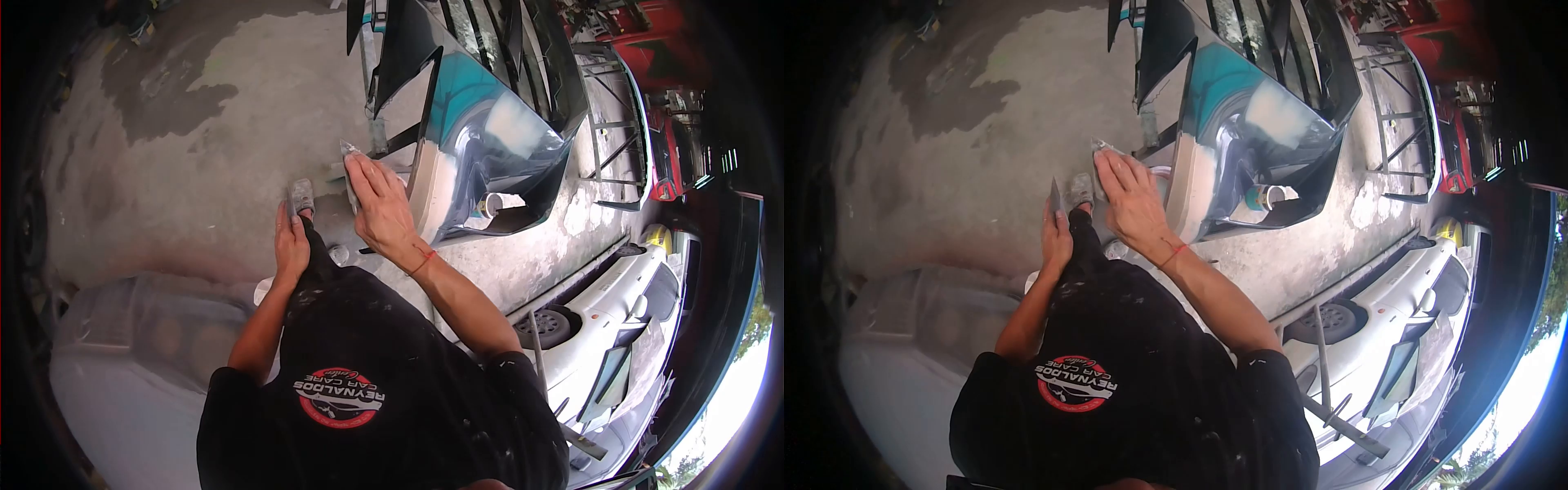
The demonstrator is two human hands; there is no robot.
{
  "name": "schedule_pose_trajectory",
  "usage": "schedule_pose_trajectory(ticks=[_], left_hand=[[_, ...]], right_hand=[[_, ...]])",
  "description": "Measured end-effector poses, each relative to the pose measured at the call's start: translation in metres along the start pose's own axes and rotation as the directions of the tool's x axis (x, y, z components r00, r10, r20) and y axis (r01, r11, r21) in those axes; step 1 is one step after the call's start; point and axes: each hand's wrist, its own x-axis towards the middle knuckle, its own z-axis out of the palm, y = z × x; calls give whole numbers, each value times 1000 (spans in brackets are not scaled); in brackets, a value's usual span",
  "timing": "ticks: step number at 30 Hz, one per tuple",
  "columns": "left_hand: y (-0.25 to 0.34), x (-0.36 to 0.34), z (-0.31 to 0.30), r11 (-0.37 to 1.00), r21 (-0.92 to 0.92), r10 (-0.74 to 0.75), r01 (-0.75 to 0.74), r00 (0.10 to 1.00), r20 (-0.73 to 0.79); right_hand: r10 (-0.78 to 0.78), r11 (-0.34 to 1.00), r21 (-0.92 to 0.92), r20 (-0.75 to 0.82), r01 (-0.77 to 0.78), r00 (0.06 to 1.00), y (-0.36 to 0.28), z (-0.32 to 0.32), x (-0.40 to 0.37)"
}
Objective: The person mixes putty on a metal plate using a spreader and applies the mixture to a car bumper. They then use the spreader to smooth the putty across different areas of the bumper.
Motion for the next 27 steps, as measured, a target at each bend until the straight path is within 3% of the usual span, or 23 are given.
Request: schedule_pose_trajectory(ticks=[1, 2, 4, 8, 10, 11, 13, 14, 15, 16, 17, 19, 20, 21, 23, 24, 25, 27], left_hand=[[20, -1, -14, 990, 16, 144, -143, 984, -104], [46, -5, -29, 990, 23, 141, -139, 984, -108], [91, -12, -54, 980, -145, 125, -133, 990, -68], [99, -15, -53, 972, -64, 220, -225, 973, -77], [94, -12, -45, 969, -183, 164, -168, 986, -36], [83, -4, -43, 968, -185, 167, -170, 986, -31], [50, 23, -41, 937, -320, -132, 138, 990, 42], [40, 32, -40, 936, -322, -135, 142, 990, 43], [31, 43, -37, 722, -632, -326, 281, 944, 47], [33, 48, -39, 394, -855, -490, 338, 864, 116], [33, 48, -44, 393, -856, -491, 336, 864, 114], [33, 49, -59, 264, -872, -377, 412, 876, 300], [35, 49, -65, 108, -885, -371, 452, 845, 386], [39, 45, -62, 95, -882, -422, 462, 821, 385], [-21, 44, -51, -180, -729, -148, 660, 715, 684], [-1, 37, -49, -329, -647, -187, 688, 624, 759], [-12, 34, -37, -384, -550, 12, 742, 599, 800], [10, 29, -29, -358, -448, 27, 820, 488, 872]], right_hand=[[178, 950, 250, 52, -186, 983, -1, 14, 3], [175, 949, 258, 54, -183, 983, 4, 24, 0], [193, 924, 280, 247, -261, 949, 11, 43, -7], [110, 906, 390, 163, -167, 981, -13, 48, -11], [202, 777, 569, 177, -268, 963, -26, 61, -22], [208, 778, 567, 175, -271, 962, -30, 47, -24], [-15, 641, 637, 569, -429, 822, -29, 12, -33], [-24, 655, 658, 509, -371, 861, -27, 5, -39], [-25, 659, 655, 512, -371, 859, -27, 2, -45], [71, 736, 597, 400, -318, 914, -25, 1, -50], [152, 803, 528, 268, -277, 951, -24, 0, -56], [188, 811, 515, 222, -278, 957, -20, -4, -67], [222, 816, 504, 178, -282, 959, -19, -7, -72], [316, 768, 506, 236, -393, 919, -18, -12, -78], [498, 655, 413, 395, -633, 772, -12, -18, -87], [514, 697, 429, 261, -575, 817, -12, -17, -89], [461, 801, 374, 112, -467, 880, -18, -19, -88], [67, 988, 148, -93, -53, 993, -27, -25, -81]])
